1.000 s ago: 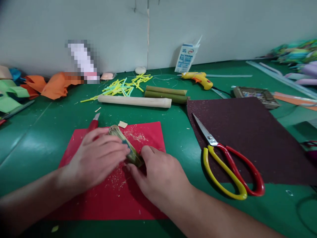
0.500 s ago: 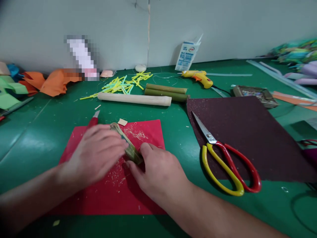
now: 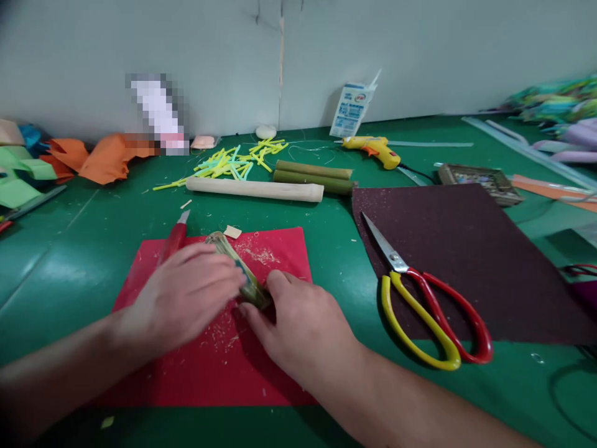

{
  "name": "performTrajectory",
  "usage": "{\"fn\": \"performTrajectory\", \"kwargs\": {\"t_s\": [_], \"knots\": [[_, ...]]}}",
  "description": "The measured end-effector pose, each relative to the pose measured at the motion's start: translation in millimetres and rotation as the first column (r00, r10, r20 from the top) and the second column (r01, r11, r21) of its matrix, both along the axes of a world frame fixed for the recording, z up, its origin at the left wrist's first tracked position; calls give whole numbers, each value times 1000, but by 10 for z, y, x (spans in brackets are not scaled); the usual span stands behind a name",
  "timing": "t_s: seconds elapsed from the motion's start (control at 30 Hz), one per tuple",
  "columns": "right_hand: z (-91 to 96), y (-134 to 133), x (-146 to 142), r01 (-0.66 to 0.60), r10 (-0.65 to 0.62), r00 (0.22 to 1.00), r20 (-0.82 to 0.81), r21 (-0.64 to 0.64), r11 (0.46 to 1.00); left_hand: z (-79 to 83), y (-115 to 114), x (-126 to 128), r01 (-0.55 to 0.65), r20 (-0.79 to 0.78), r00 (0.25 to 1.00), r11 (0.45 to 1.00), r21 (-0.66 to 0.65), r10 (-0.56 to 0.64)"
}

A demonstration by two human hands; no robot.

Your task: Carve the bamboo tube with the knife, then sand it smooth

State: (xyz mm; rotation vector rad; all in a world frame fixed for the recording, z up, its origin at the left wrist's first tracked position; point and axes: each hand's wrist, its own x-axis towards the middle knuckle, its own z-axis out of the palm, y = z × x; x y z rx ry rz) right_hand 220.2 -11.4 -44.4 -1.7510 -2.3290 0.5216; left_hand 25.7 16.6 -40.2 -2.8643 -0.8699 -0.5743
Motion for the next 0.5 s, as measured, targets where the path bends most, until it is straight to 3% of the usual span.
{"fn": "performTrajectory", "kwargs": {"t_s": [0.13, 0.27, 0.4, 0.5], "knots": [[1, 0, -3, -5, 6, 1000, -14, 16, 1000, 17, 52, -39, -114, 29, 993, 993, 37, 113], [-8, 0, -3, -3, 4, 1000, -12, 43, 999, -5, 22, -7, 21, 16, 1000, 1000, -6, -21], [-5, -3, 1, 6, -6, 1000, -4, 3, 1000, -8, -4, -28, -49, 22, 999, 999, 16, 48], [1, 0, -1, 6, -6, 1000, 1, -25, 1000, -8, -12, -49, 42, 29, 999, 999, 28, -43]]}}
